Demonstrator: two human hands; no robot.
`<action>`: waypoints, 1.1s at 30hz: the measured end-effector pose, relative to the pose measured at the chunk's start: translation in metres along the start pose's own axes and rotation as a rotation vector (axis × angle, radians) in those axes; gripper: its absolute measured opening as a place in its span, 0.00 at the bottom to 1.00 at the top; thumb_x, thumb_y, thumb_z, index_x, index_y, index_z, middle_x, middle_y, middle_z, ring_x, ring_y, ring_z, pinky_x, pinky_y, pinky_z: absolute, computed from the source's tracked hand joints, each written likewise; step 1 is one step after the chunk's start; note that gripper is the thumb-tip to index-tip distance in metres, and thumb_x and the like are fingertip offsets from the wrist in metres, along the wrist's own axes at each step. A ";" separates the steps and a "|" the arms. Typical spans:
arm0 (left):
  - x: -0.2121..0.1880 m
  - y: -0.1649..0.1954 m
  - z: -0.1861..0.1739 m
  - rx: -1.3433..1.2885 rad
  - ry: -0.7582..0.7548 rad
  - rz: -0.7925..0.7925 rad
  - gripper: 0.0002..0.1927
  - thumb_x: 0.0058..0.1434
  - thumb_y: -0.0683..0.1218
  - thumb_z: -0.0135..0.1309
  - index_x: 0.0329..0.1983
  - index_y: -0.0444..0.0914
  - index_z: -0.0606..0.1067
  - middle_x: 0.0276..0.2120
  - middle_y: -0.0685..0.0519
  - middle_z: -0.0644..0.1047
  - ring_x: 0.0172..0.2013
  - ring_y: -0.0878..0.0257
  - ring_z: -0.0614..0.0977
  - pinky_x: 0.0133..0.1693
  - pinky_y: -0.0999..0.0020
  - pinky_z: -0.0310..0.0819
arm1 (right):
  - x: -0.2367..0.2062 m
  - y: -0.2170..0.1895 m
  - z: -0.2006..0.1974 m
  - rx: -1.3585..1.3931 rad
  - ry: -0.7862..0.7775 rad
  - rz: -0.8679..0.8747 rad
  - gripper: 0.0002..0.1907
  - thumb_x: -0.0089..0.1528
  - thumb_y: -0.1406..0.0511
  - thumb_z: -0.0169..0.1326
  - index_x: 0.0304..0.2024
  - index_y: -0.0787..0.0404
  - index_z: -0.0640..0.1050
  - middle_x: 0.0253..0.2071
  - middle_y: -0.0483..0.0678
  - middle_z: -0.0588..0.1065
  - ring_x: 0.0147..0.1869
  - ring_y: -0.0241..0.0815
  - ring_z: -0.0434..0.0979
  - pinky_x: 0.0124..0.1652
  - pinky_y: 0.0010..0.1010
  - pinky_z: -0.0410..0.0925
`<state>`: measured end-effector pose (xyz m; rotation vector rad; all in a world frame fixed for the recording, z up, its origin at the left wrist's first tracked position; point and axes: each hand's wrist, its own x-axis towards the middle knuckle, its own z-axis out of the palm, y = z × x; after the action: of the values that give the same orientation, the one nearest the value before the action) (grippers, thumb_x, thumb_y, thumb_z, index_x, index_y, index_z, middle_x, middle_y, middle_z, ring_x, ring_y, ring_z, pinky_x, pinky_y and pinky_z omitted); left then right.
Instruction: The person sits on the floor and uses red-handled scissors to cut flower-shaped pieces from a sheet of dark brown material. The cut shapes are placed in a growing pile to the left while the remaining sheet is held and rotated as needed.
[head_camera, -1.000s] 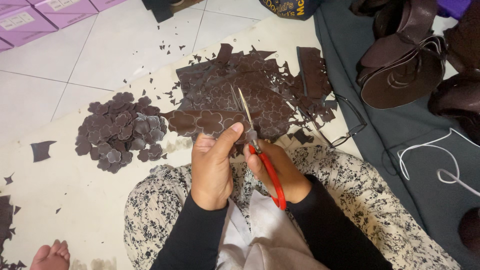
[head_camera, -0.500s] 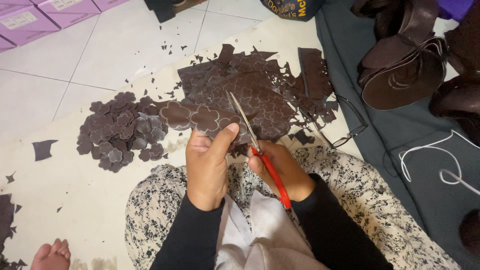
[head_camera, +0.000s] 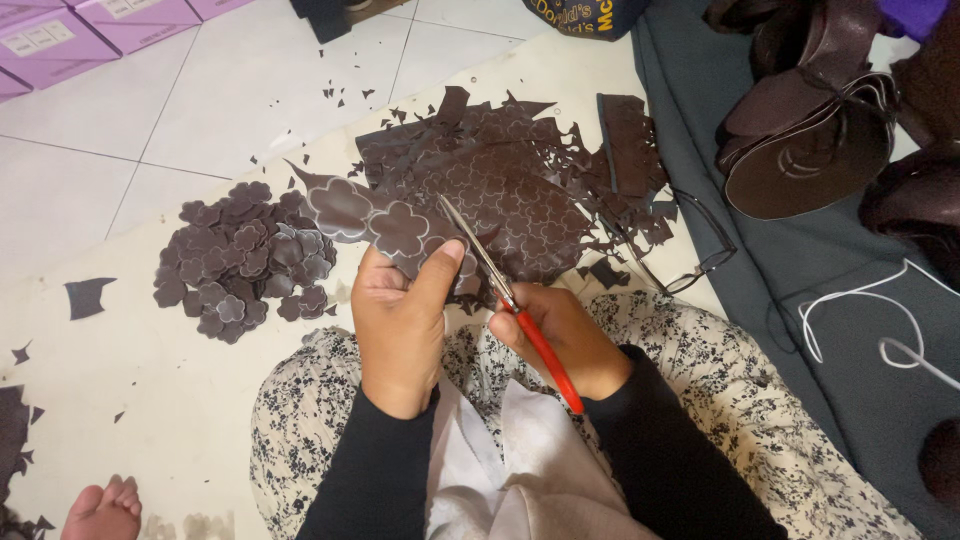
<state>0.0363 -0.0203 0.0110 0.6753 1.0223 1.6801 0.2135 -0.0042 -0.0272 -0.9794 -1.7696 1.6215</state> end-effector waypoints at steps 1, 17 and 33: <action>0.000 0.001 -0.001 0.010 0.001 -0.001 0.08 0.65 0.35 0.56 0.46 0.34 0.74 0.40 0.53 0.81 0.39 0.67 0.81 0.43 0.72 0.76 | 0.000 0.001 0.000 -0.010 -0.003 0.009 0.26 0.65 0.43 0.51 0.33 0.59 0.73 0.22 0.33 0.61 0.26 0.26 0.58 0.26 0.23 0.55; 0.008 0.006 -0.008 0.089 -0.086 -0.044 0.07 0.67 0.36 0.52 0.47 0.34 0.73 0.39 0.53 0.80 0.37 0.68 0.81 0.41 0.73 0.77 | 0.003 -0.004 -0.002 -0.181 -0.024 -0.059 0.24 0.67 0.45 0.48 0.36 0.59 0.71 0.26 0.40 0.66 0.30 0.32 0.64 0.31 0.29 0.63; 0.009 0.005 -0.008 0.152 -0.107 -0.010 0.08 0.66 0.36 0.52 0.48 0.33 0.74 0.39 0.54 0.81 0.36 0.70 0.81 0.40 0.74 0.77 | 0.004 -0.007 0.000 -0.204 -0.050 -0.034 0.31 0.65 0.39 0.44 0.36 0.59 0.72 0.25 0.40 0.66 0.30 0.32 0.65 0.31 0.29 0.63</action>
<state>0.0245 -0.0152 0.0107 0.8485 1.0828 1.5512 0.2099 -0.0014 -0.0208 -1.0012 -2.0059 1.4779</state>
